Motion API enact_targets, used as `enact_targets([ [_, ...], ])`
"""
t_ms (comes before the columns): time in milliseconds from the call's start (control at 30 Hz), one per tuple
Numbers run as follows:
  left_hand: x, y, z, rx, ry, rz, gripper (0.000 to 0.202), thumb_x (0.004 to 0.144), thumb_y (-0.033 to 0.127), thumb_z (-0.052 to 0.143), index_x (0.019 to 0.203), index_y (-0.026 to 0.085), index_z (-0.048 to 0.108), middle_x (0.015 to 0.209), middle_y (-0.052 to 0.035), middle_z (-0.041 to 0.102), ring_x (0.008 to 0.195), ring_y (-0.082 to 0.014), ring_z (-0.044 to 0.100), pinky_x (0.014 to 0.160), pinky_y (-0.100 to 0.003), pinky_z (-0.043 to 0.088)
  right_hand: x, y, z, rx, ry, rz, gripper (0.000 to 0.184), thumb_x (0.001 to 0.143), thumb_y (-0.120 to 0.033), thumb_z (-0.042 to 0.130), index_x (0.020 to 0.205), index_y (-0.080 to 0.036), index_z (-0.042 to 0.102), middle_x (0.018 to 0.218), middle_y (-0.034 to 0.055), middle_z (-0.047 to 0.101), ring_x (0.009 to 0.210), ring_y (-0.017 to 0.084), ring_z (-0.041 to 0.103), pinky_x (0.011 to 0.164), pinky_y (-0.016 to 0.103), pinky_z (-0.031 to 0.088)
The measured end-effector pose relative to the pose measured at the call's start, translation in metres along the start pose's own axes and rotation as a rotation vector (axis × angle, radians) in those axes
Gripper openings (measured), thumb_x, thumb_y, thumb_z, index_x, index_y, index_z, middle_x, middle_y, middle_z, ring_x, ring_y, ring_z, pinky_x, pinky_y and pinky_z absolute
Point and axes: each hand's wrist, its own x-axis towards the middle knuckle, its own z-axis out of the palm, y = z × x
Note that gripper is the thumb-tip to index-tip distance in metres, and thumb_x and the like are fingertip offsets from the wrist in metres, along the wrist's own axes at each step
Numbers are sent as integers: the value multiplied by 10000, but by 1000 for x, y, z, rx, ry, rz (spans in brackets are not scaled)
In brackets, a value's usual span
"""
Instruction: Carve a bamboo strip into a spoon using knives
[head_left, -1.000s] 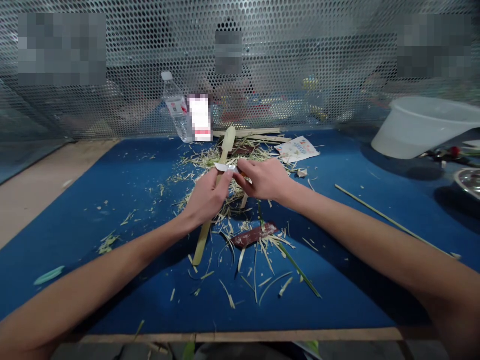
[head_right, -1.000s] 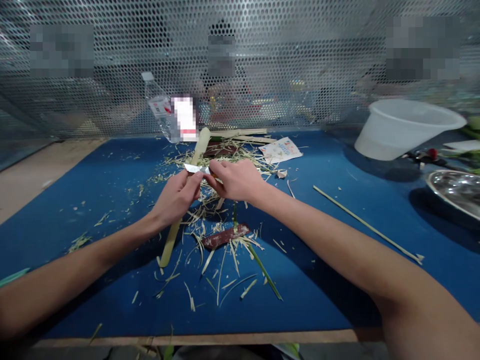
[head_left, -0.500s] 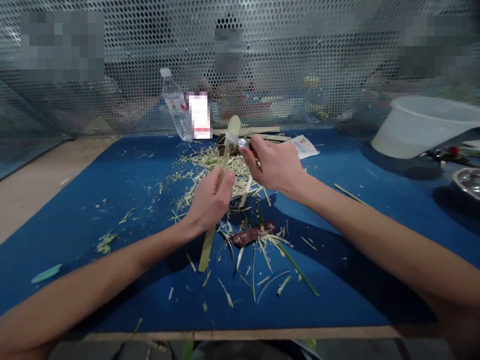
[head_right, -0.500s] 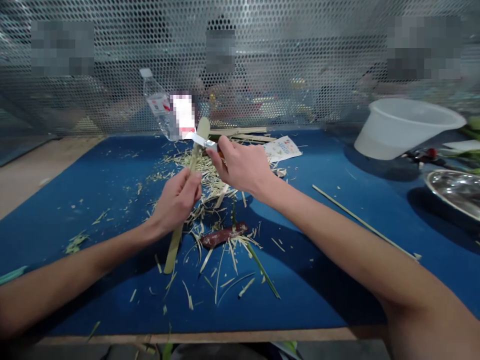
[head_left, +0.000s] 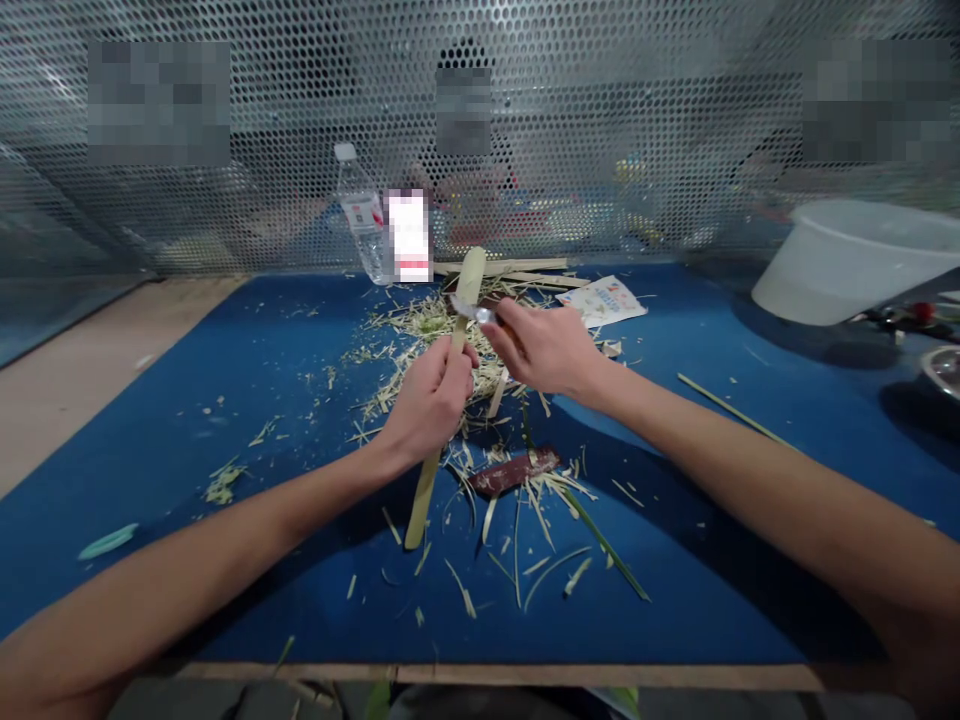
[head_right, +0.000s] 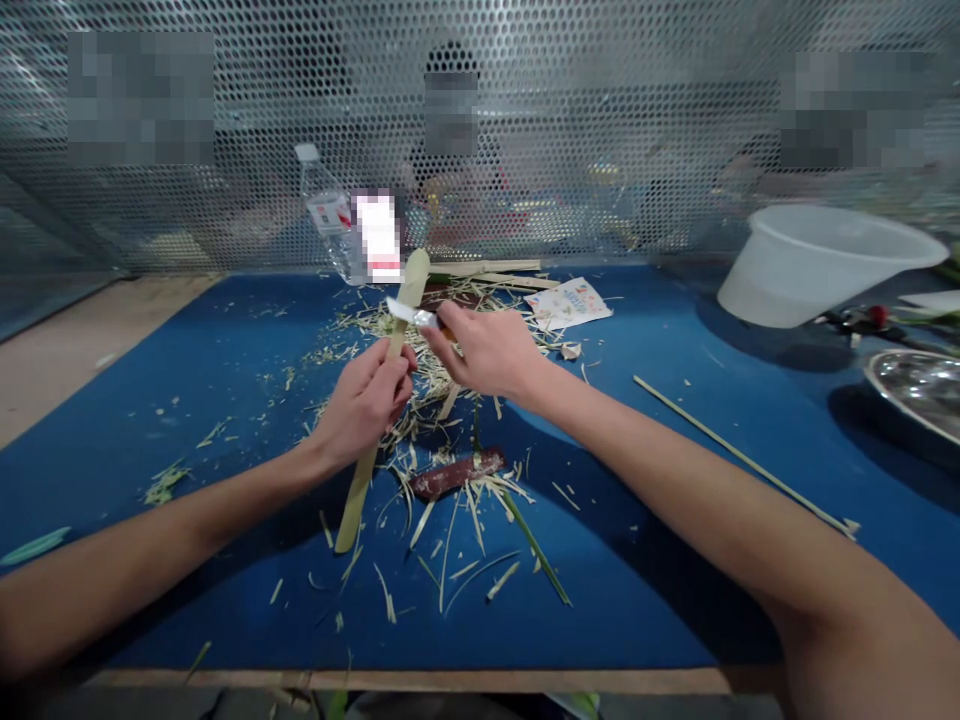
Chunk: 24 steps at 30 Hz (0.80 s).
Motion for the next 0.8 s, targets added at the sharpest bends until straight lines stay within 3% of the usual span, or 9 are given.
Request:
enact_targets([
  [167, 1, -4, 0, -27, -20, -1, 121, 942, 258, 391, 853, 207, 454, 569, 67, 379, 460, -63, 344, 462, -216, 290, 3, -4, -10, 316, 73, 105, 394, 946, -554, 328, 902, -206, 509, 636, -9, 531, 531, 129, 414, 543, 292, 255],
  [300, 3, -5, 1, -36, -35, 1, 119, 931, 223, 382, 820, 205, 417, 583, 65, 391, 463, -60, 342, 460, -212, 287, 4, -19, -13, 660, 22, 224, 339, 854, -536, 547, 941, -208, 537, 696, -16, 559, 582, 119, 457, 563, 280, 329],
  [400, 2, -4, 3, -53, -56, -7, 121, 924, 201, 386, 804, 204, 397, 593, 66, 390, 466, -57, 347, 463, -211, 297, 7, -24, -10, 858, 0, 266, 266, 856, -465, 573, 870, -199, 568, 742, 5, 585, 595, 111, 469, 560, 282, 359],
  [567, 2, -3, 1, -90, -28, 14, 140, 947, 235, 382, 817, 200, 419, 578, 72, 349, 452, -52, 322, 447, -213, 274, 13, -15, -6, 1157, 14, 344, 166, 852, -377, 595, 811, -225, 539, 507, -71, 425, 418, 86, 361, 423, 270, 302],
  [700, 4, -4, -1, -87, -17, 29, 137, 959, 246, 376, 846, 199, 438, 570, 73, 338, 451, -55, 316, 442, -215, 265, 14, -13, -6, 1281, 134, 422, 182, 872, -357, 553, 756, -249, 464, 446, -105, 327, 357, 76, 276, 372, 264, 246],
  [800, 4, -4, 0, -81, -27, 42, 142, 960, 251, 380, 840, 197, 433, 573, 72, 346, 458, -57, 323, 449, -215, 277, 12, -18, -7, 1202, 69, 417, 225, 876, -400, 551, 733, -236, 495, 462, -85, 372, 383, 79, 317, 386, 267, 267],
])
